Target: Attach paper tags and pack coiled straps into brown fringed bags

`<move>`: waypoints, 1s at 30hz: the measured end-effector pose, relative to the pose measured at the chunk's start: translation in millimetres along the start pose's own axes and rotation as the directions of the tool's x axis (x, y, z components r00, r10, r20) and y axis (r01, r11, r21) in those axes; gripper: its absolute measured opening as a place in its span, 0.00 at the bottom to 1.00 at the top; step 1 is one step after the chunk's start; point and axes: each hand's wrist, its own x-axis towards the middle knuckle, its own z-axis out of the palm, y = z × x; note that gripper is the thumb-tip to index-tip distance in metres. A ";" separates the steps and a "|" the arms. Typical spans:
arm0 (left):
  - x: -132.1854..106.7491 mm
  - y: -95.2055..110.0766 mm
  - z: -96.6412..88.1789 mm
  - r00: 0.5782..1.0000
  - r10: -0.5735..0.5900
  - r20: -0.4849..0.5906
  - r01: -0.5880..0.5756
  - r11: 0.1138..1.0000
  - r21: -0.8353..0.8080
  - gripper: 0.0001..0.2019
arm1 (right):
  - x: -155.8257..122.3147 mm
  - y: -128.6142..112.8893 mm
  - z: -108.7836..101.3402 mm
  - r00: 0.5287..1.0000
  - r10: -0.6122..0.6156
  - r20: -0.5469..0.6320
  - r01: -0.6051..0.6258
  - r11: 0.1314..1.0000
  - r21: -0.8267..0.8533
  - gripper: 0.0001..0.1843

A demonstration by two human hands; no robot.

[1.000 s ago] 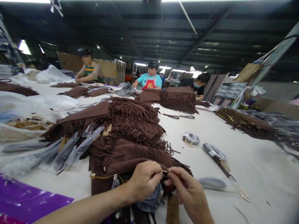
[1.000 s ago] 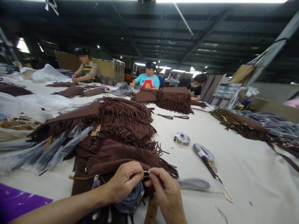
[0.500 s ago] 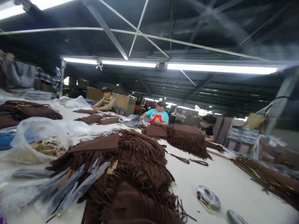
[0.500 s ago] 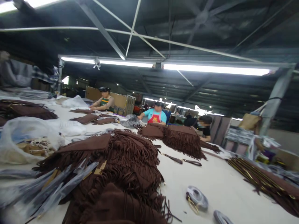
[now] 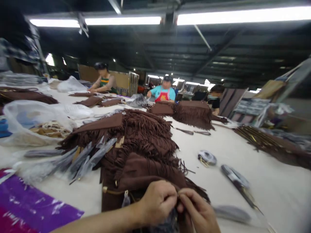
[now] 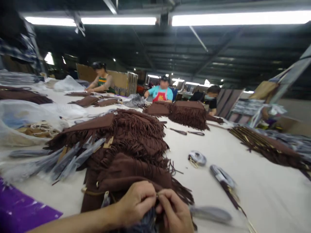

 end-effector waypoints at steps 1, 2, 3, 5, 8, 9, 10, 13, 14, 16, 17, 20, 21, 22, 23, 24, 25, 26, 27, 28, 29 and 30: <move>-1.0 1.9 -0.6 1.000 0.014 0.005 -0.014 1.000 -0.010 0.12 | 0.2 2.7 1.0 1.000 0.023 0.006 -0.023 0.999 0.046 0.27; -1.2 3.6 -1.9 1.000 0.029 0.012 -0.029 0.999 -0.022 0.12 | 0.3 4.3 2.1 0.999 0.035 0.011 -0.036 0.995 0.090 0.26; -0.8 5.2 -3.5 0.999 0.042 0.022 -0.041 0.998 -0.039 0.12 | 0.2 4.7 3.2 0.999 0.042 0.002 -0.042 0.991 0.124 0.26; 0.5 7.7 -6.2 0.998 0.050 0.030 -0.048 0.997 -0.062 0.12 | -0.1 2.7 5.4 0.998 0.047 -0.029 -0.042 0.986 0.160 0.25; 1.3 9.5 -7.5 0.999 0.040 0.025 -0.039 0.998 -0.051 0.12 | -1.0 -1.4 6.4 0.998 0.035 -0.051 -0.025 0.982 0.186 0.24; 1.3 9.7 -7.3 0.999 0.038 0.024 -0.037 0.999 -0.039 0.12 | -1.2 -1.9 6.0 0.998 0.027 -0.049 -0.017 0.982 0.190 0.23; 1.3 9.7 -7.2 0.999 0.037 0.021 -0.036 0.999 -0.030 0.12 | -1.3 -1.8 5.3 0.999 0.017 -0.041 -0.008 0.981 0.195 0.23; 1.5 9.8 -7.0 0.999 0.039 0.016 -0.039 0.999 -0.014 0.12 | -1.8 0.4 3.7 1.000 -0.006 -0.002 0.007 0.980 0.198 0.21; 1.6 9.9 -7.0 0.999 0.035 0.020 -0.035 0.999 -0.008 0.12 | -2.0 1.3 3.8 1.000 -0.010 0.007 0.008 0.981 0.194 0.20; 1.8 9.7 -7.0 0.999 0.024 0.037 -0.025 1.000 0.011 0.12 | -2.3 2.5 4.8 1.000 -0.010 0.000 0.010 0.984 0.177 0.19; 1.8 9.3 -6.8 0.999 0.020 0.044 -0.021 1.000 0.021 0.12 | -2.4 2.7 5.6 1.000 -0.016 -0.014 0.018 0.987 0.161 0.18; 0.9 6.9 -4.6 0.999 0.024 0.039 -0.025 0.999 0.040 0.12 | -2.3 2.3 6.7 0.993 -0.114 -0.043 0.116 0.992 0.057 0.16; 0.3 5.9 -3.5 0.999 0.028 0.034 -0.029 0.999 0.043 0.12 | -2.3 1.9 6.4 0.983 -0.178 -0.041 0.178 0.984 -0.002 0.15; -0.5 4.8 -2.3 0.999 0.031 0.031 -0.032 0.998 0.047 0.11 | -2.5 1.6 5.7 0.968 -0.248 -0.034 0.245 0.967 -0.064 0.15; -1.3 3.8 -1.2 0.999 0.033 0.034 -0.035 0.998 0.054 0.11 | -2.8 1.1 4.8 0.950 -0.310 -0.024 0.305 0.945 -0.122 0.14; -2.3 2.8 -0.2 0.999 0.036 0.039 -0.038 0.997 0.063 0.10 | -3.2 0.5 3.9 0.934 -0.357 -0.013 0.350 0.921 -0.172 0.14; -3.2 1.8 0.6 0.998 0.034 0.047 -0.038 0.996 0.076 0.10 | -3.8 -0.3 3.0 0.921 -0.388 0.001 0.380 0.901 -0.209 0.13; -4.2 0.8 1.2 0.998 0.030 0.054 -0.035 0.995 0.092 0.10 | -4.4 -1.3 2.4 0.915 -0.403 0.020 0.396 0.888 -0.235 0.13; -5.0 -0.4 1.8 0.998 0.024 0.060 -0.031 0.993 0.110 0.10 | -4.7 -2.6 1.9 0.912 -0.409 0.042 0.405 0.878 -0.254 0.13; -5.7 -1.8 2.5 0.998 0.017 0.064 -0.025 0.991 0.131 0.10 | -4.7 -3.9 1.7 0.909 -0.411 0.067 0.413 0.870 -0.271 0.13; -6.2 -3.5 3.3 0.998 0.010 0.067 -0.020 0.988 0.154 0.10 | -4.2 -5.1 1.5 0.907 -0.411 0.090 0.419 0.861 -0.288 0.14; -6.5 -5.3 4.4 0.998 0.004 0.070 -0.016 0.983 0.181 0.11 | -3.3 -6.1 1.4 0.904 -0.413 0.108 0.426 0.851 -0.307 0.14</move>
